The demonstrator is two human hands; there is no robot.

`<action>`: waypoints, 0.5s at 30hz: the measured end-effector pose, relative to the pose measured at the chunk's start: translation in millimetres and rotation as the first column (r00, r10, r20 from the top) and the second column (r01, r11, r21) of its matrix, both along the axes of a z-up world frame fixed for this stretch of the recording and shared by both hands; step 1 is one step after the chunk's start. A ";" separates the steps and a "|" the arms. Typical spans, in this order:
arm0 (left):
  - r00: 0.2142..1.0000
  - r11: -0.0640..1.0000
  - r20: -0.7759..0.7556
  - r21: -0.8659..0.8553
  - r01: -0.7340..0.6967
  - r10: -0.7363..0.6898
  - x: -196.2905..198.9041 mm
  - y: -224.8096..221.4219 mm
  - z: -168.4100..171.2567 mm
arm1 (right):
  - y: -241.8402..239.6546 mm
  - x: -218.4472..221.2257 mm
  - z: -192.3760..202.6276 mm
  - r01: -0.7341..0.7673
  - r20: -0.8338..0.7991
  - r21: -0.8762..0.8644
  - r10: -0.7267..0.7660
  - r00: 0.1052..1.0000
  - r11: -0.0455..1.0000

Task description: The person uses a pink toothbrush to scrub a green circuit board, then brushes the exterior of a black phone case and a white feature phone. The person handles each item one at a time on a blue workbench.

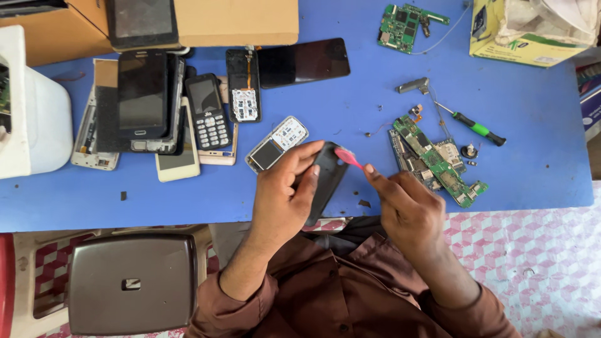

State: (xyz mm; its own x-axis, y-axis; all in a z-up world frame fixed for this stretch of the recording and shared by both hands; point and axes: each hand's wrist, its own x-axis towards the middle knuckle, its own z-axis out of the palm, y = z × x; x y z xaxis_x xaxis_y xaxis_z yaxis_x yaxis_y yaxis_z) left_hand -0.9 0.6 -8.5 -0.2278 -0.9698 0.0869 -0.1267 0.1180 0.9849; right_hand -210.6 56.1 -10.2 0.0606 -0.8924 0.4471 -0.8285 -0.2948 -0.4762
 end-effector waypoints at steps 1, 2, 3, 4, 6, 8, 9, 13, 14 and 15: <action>1.000 1.000 0.019 -0.021 -0.019 0.020 1.0 -1.8 -0.6 | 3.2 -0.7 4.8 0.029 -0.012 0.049 -0.028 1.000 0.998; 0.999 0.998 0.038 -0.042 -0.038 0.040 1.7 -4.6 -2.1 | 4.4 -0.9 8.4 0.058 -0.026 0.098 -0.056 0.998 0.994; 0.996 0.997 0.056 -0.053 -0.059 0.062 2.9 -3.4 -4.5 | 6.9 -0.1 10.9 0.065 -0.018 0.057 -0.064 0.998 0.996; 0.998 0.998 0.036 -0.030 -0.054 0.055 3.1 -2.1 -7.5 | 8.1 0.6 12.2 0.072 -0.009 0.016 -0.072 0.997 0.997; 1.000 1.000 -0.007 0.017 -0.026 0.026 1.3 -0.1 -13.5 | 9.7 4.4 11.0 0.050 0.022 -0.010 -0.050 0.999 0.999; 1.000 1.000 -0.018 -0.006 -0.001 0.001 -1.5 1.0 -16.3 | 5.7 8.7 6.1 -0.009 0.062 0.003 0.009 0.998 1.000; 1.000 1.000 -0.023 -0.021 0.012 -0.012 -2.7 1.0 -17.0 | 4.6 10.8 3.6 0.011 0.039 0.000 -0.011 0.999 1.000; 1.000 0.996 0.011 -0.084 -0.019 0.020 -4.1 1.9 -17.5 | 6.2 9.4 -0.5 0.047 -0.031 -0.043 -0.048 0.998 0.998; 0.999 0.996 0.012 -0.088 -0.033 0.035 -4.7 1.3 -18.0 | 6.7 6.2 -0.9 0.044 -0.044 -0.061 -0.047 0.998 0.997; 0.998 0.995 0.018 -0.089 -0.050 0.052 -4.4 1.9 -18.3 | 7.5 3.4 -1.7 0.083 -0.072 -0.062 -0.087 0.994 0.995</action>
State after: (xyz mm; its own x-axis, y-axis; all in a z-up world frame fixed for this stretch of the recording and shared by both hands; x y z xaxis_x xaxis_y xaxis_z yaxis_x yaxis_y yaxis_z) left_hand -5.3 2.5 -26.8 -0.1809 -0.9689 0.1689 -0.1545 0.1976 0.9680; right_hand -207.2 63.6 -12.0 0.0207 -0.8682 0.4957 -0.8840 -0.2476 -0.3966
